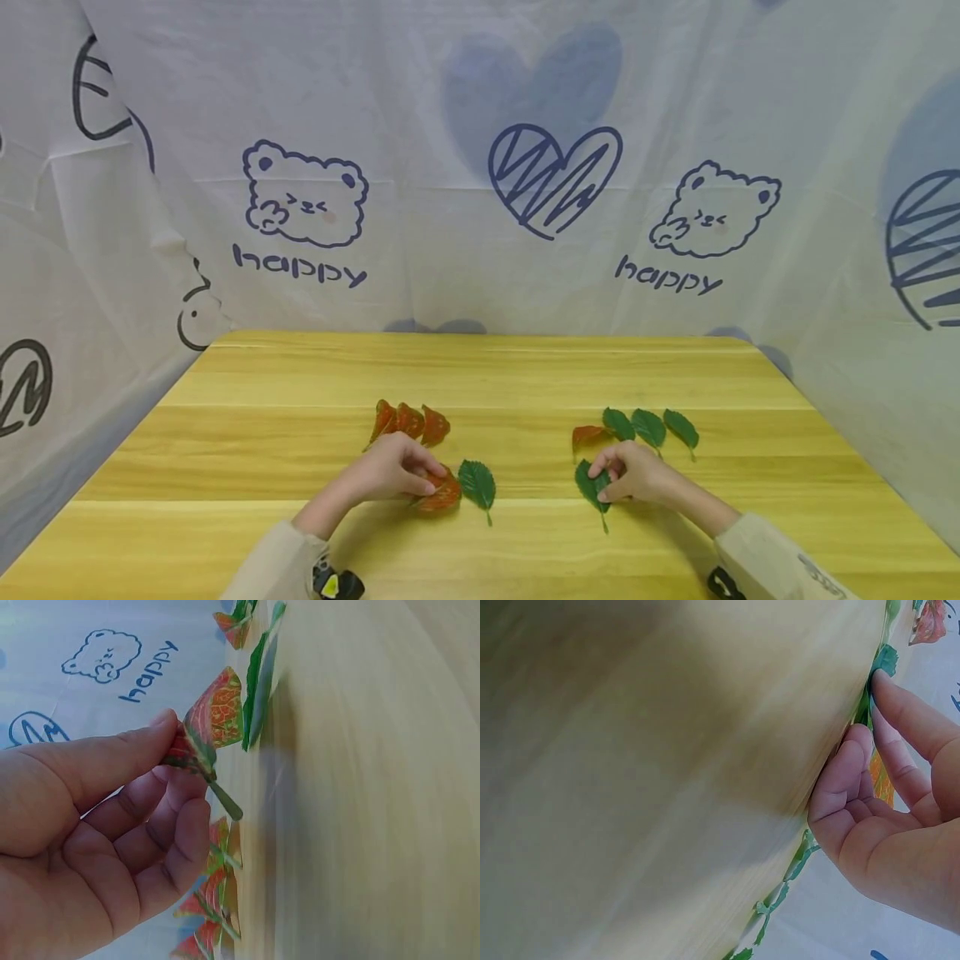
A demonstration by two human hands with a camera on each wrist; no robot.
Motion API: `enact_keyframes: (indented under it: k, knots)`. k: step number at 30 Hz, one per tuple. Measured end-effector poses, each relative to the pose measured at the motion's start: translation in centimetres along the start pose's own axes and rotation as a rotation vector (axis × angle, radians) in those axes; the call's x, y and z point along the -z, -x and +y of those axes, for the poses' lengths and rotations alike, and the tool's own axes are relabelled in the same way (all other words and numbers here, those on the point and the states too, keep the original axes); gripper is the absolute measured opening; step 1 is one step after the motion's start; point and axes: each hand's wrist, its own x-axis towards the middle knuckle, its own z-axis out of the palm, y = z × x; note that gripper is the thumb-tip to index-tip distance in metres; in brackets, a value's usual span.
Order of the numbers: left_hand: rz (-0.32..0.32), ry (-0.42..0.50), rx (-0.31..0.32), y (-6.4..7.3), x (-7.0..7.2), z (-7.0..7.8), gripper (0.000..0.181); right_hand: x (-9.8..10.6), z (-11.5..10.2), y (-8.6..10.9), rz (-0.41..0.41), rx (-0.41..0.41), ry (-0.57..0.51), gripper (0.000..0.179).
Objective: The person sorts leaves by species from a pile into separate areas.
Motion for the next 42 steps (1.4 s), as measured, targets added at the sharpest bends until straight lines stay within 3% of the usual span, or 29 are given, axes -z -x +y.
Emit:
enact_keyframes:
  k: [12, 25, 42]
  knots:
    - [0.003, 0.070, 0.026, 1.4, 1.6, -1.2, 0.016, 0.0, 0.1, -0.1, -0.003, 0.001, -0.020, 0.018]
    - [0.067, 0.038, 0.045, 3.2, 3.9, -2.5, 0.020, 0.0, 0.1, -0.2, -0.003, 0.003, -0.015, 0.018]
    - [0.097, -0.038, 0.102, 4.1, 5.0, -4.2, 0.020, 0.0, 0.3, -0.1, 0.002, 0.005, -0.017, 0.018]
